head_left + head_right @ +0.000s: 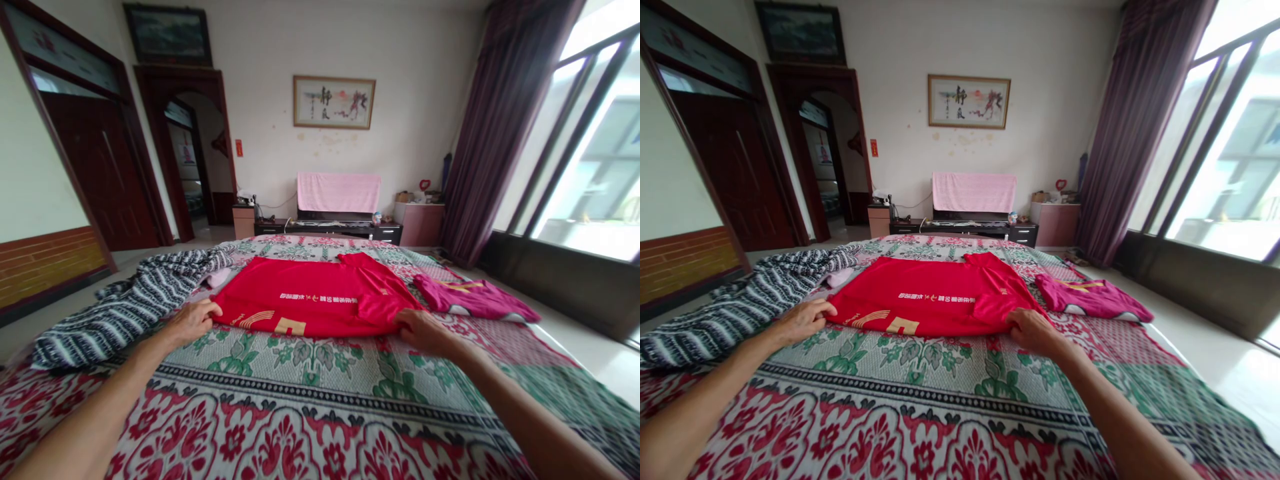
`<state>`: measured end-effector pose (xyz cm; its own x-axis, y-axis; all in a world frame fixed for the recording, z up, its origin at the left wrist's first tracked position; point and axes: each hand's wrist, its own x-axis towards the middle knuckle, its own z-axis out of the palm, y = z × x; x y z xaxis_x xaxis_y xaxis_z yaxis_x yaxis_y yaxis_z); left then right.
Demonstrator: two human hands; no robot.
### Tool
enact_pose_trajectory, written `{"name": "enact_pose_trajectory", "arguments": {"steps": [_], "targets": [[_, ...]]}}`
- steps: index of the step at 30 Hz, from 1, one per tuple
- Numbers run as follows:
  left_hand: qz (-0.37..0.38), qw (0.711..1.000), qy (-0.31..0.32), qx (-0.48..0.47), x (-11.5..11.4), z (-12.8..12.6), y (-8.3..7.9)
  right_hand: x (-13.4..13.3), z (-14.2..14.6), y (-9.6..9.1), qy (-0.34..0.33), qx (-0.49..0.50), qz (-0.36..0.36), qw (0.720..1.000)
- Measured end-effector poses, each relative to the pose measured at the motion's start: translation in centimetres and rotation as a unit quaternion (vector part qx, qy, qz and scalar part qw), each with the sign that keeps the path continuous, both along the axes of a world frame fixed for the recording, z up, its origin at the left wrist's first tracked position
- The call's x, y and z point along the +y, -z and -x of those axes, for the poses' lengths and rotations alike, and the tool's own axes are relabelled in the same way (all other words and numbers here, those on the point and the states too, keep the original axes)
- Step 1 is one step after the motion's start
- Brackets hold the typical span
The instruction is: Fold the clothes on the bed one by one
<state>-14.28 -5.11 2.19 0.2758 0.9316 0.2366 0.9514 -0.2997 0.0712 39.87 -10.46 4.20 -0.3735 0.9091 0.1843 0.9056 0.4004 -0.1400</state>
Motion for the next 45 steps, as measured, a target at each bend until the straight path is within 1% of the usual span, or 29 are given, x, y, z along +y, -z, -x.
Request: {"name": "enact_pose_trajectory", "arguments": {"steps": [5,7,9,12,18,24,26,30,32,35,40,42,45], "targets": [[-0.063,0.998,0.000,-0.018,0.0,-0.2,0.5,0.3,-0.3,0.4,-0.002,-0.001,-0.014,1.000],[-0.073,0.997,0.006,-0.033,0.1,-0.1,0.6,0.3,-0.5,0.5,-0.004,0.004,-0.015,1.000],[-0.070,0.996,-0.011,-0.050,0.1,0.1,0.7,0.4,-0.5,0.4,-0.007,0.013,-0.014,1.000],[-0.063,0.995,-0.059,-0.056,0.1,0.2,0.6,0.2,-0.4,0.2,-0.006,0.024,-0.003,1.000],[-0.067,0.992,-0.084,-0.066,-0.1,-0.6,-0.4,-0.3,-0.1,-0.9,0.008,0.000,0.036,0.999],[-0.039,0.992,-0.085,-0.090,-0.3,-0.6,-1.5,-0.5,-0.5,-2.1,-0.019,-0.030,0.073,0.997],[-0.019,0.993,-0.069,-0.088,-0.4,-0.4,-1.9,-0.8,-0.5,-2.8,-0.024,-0.039,0.087,0.995],[0.048,0.996,-0.036,-0.062,-0.9,-0.5,-2.9,-1.6,-0.4,-4.4,-0.022,-0.048,0.129,0.990],[0.079,0.995,-0.025,-0.060,-1.2,-0.6,-3.5,-1.9,-0.5,-4.8,-0.014,-0.047,0.163,0.985],[0.117,0.991,-0.018,-0.068,-1.5,-0.5,-4.2,-2.2,-0.8,-4.8,0.004,-0.041,0.213,0.976],[0.188,0.979,-0.006,-0.077,-1.5,0.7,-4.4,-2.5,-1.0,-5.0,0.012,-0.025,0.283,0.959],[0.219,0.972,0.003,-0.081,-1.5,1.1,-4.3,-2.7,-0.8,-5.3,0.018,-0.025,0.296,0.955],[0.242,0.967,0.002,-0.085,-1.4,1.4,-4.2,-3.0,-0.6,-5.7,0.030,-0.035,0.301,0.952]]}}
